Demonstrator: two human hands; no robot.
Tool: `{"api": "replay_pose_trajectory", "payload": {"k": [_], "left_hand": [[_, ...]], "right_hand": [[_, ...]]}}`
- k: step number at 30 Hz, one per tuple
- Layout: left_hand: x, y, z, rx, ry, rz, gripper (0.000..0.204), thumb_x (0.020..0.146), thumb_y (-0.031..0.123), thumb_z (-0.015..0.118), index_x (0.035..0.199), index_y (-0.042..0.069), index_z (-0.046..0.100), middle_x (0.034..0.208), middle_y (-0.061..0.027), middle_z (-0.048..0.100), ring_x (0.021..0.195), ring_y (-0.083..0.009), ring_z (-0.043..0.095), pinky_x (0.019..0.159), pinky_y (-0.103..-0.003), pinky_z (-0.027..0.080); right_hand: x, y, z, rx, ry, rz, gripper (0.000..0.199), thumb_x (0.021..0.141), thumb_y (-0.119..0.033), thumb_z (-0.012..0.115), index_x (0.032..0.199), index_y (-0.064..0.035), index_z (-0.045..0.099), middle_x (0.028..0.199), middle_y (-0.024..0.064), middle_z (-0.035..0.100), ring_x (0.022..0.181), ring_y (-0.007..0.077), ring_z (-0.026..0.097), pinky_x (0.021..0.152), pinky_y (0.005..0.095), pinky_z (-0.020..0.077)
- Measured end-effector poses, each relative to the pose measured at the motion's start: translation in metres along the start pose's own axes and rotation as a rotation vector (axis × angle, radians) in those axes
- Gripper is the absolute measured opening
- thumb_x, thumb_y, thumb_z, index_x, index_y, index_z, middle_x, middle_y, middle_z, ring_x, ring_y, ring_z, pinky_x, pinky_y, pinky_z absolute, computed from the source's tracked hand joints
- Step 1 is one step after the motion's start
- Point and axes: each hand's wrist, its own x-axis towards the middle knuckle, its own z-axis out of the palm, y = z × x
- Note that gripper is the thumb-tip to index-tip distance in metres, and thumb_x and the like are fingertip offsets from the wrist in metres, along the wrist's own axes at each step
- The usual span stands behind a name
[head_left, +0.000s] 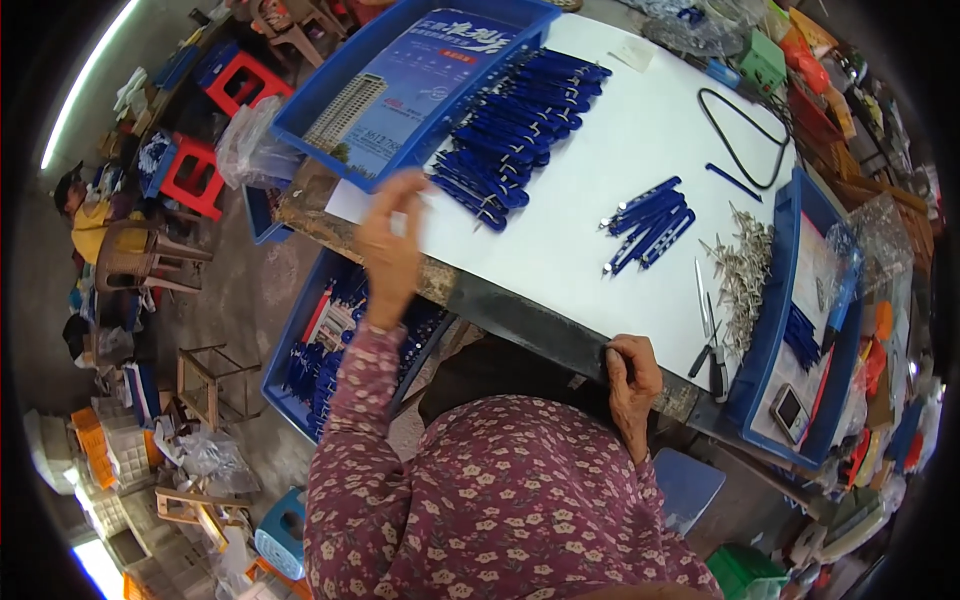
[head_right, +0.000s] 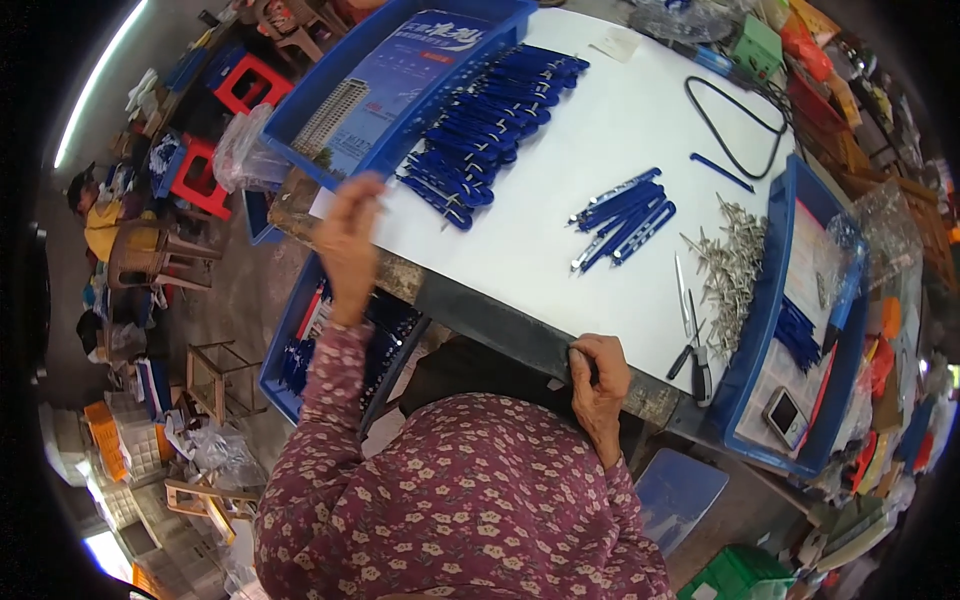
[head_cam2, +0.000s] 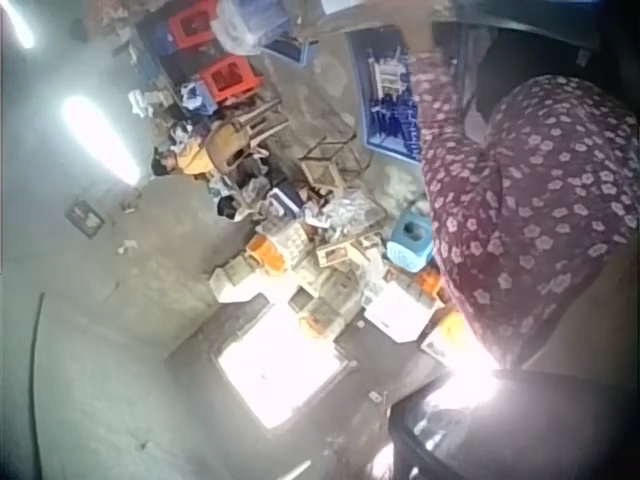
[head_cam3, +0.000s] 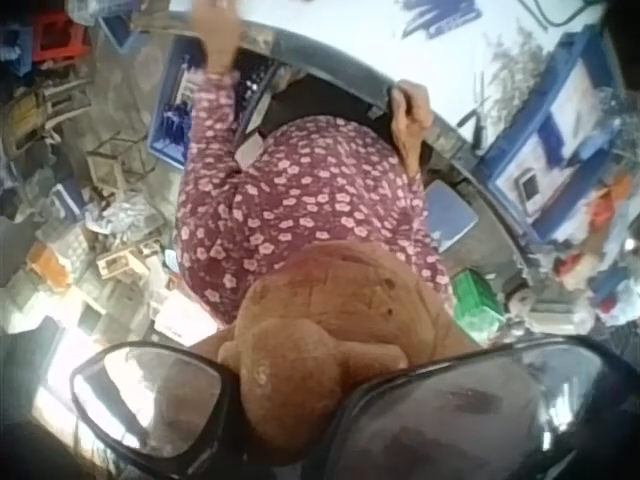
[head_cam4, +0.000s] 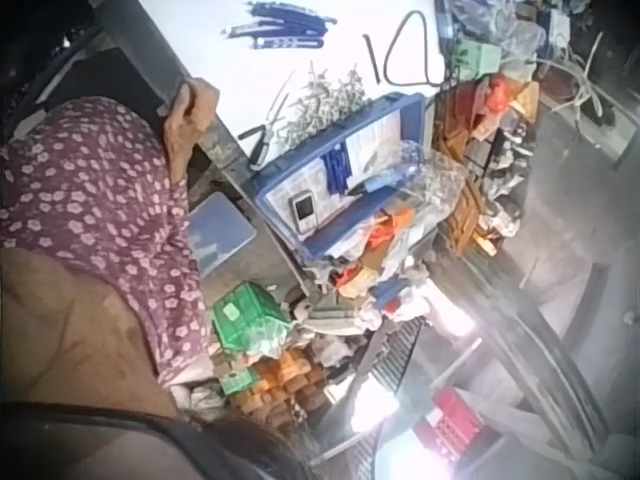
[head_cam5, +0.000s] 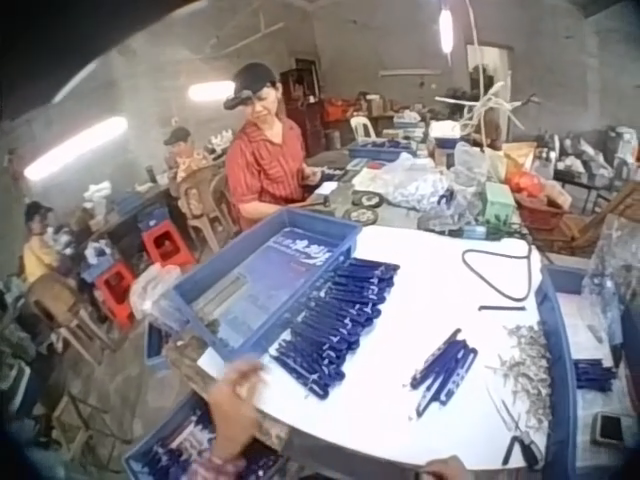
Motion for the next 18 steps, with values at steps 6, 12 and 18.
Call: {"api": "replay_pose_trajectory", "payload": {"k": [6, 12, 18], "left_hand": [[0.082, -0.108, -0.071, -0.19, 0.541, -0.104, 0.038, 0.072, 0.0, 0.062, 0.109, -0.001, 0.05, 0.088, -0.0057, 0.055, 0.08, -0.0123, 0.053, 0.071, -0.024, 0.045], [0.115, -0.158, -0.064, -0.477, 0.403, -0.394, 0.048, 0.063, -0.007, 0.063, 0.108, -0.005, 0.047, 0.096, -0.0114, 0.055, 0.079, -0.0235, 0.057, 0.072, -0.031, 0.048], [0.109, -0.154, -0.046, -0.472, 0.493, -0.342, 0.051, 0.057, -0.015, 0.05, 0.107, -0.006, 0.047, 0.1, -0.0137, 0.055, 0.083, -0.026, 0.057, 0.073, -0.032, 0.048]], "right_hand": [[0.003, -0.001, 0.002, -0.017, 0.028, -0.023, 0.007, 0.076, 0.004, 0.054, 0.082, 0.0008, 0.056, 0.078, 0.0099, 0.055, 0.068, 0.0189, 0.052, 0.059, 0.027, 0.0403], [0.002, 0.0, 0.001, -0.044, 0.028, -0.019, 0.006, 0.076, 0.003, 0.055, 0.082, 0.0006, 0.056, 0.077, 0.0094, 0.055, 0.067, 0.0196, 0.052, 0.059, 0.0274, 0.0404], [0.001, 0.002, 0.001, -0.051, 0.042, 0.005, 0.006, 0.077, 0.002, 0.056, 0.082, 0.0008, 0.057, 0.078, 0.0096, 0.055, 0.067, 0.0183, 0.052, 0.058, 0.027, 0.0402]]}}
